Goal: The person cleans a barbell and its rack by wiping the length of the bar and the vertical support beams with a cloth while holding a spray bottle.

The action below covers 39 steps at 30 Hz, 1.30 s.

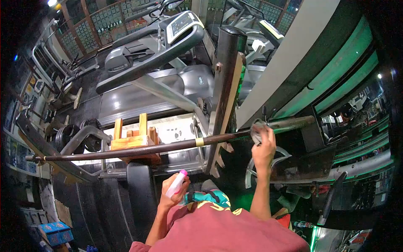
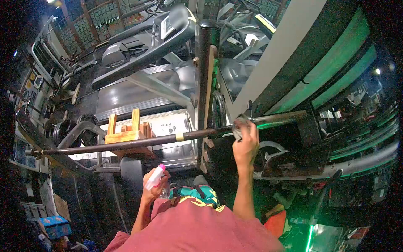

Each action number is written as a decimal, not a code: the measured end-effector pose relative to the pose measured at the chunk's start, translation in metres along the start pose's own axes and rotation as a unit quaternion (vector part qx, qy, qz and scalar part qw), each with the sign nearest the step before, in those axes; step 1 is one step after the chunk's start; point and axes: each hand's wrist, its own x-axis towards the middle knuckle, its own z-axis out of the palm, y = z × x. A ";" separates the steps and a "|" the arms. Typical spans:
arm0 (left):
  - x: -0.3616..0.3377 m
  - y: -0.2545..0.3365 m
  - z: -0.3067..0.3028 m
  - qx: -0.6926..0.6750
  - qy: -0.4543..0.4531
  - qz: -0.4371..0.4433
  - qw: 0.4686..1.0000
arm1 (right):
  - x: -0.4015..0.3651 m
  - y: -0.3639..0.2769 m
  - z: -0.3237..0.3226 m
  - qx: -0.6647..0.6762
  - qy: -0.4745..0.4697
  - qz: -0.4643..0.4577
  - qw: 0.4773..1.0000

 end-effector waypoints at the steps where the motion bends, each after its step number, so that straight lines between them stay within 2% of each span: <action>1: 0.002 0.005 0.007 -0.020 -0.014 -0.023 0.999 | -0.002 -0.003 0.007 -0.015 -0.022 -0.001 1.000; 2: 0.003 0.005 0.015 -0.021 -0.002 0.013 1.000 | -0.005 -0.014 0.011 -0.016 -0.065 -0.004 0.998; 3: 0.005 0.007 0.020 -0.016 -0.002 0.014 1.000 | -0.008 -0.030 0.012 -0.016 -0.110 -0.005 0.994; 5: 0.008 0.011 0.029 0.002 -0.020 0.026 0.999 | -0.005 -0.049 0.010 0.150 -0.108 -0.077 0.980; 7: 0.009 0.015 0.039 0.006 -0.020 0.011 1.000 | -0.009 -0.048 0.019 0.159 -0.125 -0.141 0.969; 9: 0.014 0.015 0.051 0.024 0.009 0.095 0.995 | 0.000 -0.039 0.013 0.198 -0.141 -0.128 0.961; 11: 0.013 0.014 0.059 0.027 0.019 0.083 0.996 | 0.007 -0.023 0.012 0.255 -0.124 -0.119 0.952; 12: 0.012 0.010 0.062 0.018 0.014 0.061 0.998 | 0.010 -0.015 0.009 0.192 -0.112 -0.148 0.964; 13: 0.012 0.007 0.066 0.010 0.009 0.038 0.999 | 0.010 -0.009 0.009 0.195 -0.113 -0.149 0.963; 15: 0.013 0.006 0.076 0.007 0.021 0.042 0.999 | 0.006 0.001 0.008 0.241 -0.166 -0.099 0.951; 17: 0.013 0.007 0.086 0.004 0.033 0.047 0.998 | 0.008 0.007 0.005 0.255 -0.161 -0.108 0.947; 20: 0.011 0.009 0.098 -0.015 0.046 0.036 0.998 | 0.019 0.024 -0.004 0.378 -0.177 -0.097 0.904; 21: 0.009 0.007 0.101 -0.028 0.054 0.026 0.998 | 0.025 0.028 -0.014 0.377 -0.166 -0.094 0.906; 23: 0.010 0.008 0.103 -0.039 0.065 0.016 0.997 | 0.026 0.035 -0.013 0.345 -0.073 -0.095 0.931; 25: 0.013 0.010 0.105 0.018 0.054 0.047 0.997 | 0.027 0.038 -0.009 0.316 -0.072 -0.097 0.941; 27: 0.015 0.014 0.111 0.000 0.050 0.035 0.998 | 0.020 0.039 0.008 0.071 -0.115 -0.229 0.964; 29: 0.018 0.014 0.116 -0.016 0.046 0.027 0.998 | 0.004 0.027 0.014 0.112 -0.085 -0.183 0.973; 32: 0.021 0.015 0.121 0.041 0.073 0.046 0.995 | -0.009 0.025 0.006 0.137 -0.087 -0.183 0.970; 34: 0.022 0.016 0.130 0.029 0.084 0.050 0.995 | -0.012 0.033 -0.003 0.228 -0.114 -0.149 0.955; 35: 0.022 0.016 0.133 0.017 0.095 0.052 0.994 | -0.013 0.038 -0.006 0.229 -0.115 -0.151 0.955; 36: 0.023 0.015 0.134 0.017 0.097 0.052 0.994 | -0.014 0.044 -0.008 0.313 -0.123 -0.096 0.937; 37: 0.024 0.013 0.132 0.072 0.057 0.084 0.992 | -0.015 0.051 -0.011 0.395 -0.130 -0.040 0.909; 38: 0.025 0.013 0.132 0.127 0.016 0.114 0.985 | -0.021 0.066 0.001 0.466 -0.142 0.026 0.873; 39: 0.028 0.014 0.132 0.127 0.019 0.112 0.985 | -0.019 0.067 -0.006 0.524 -0.145 0.096 0.833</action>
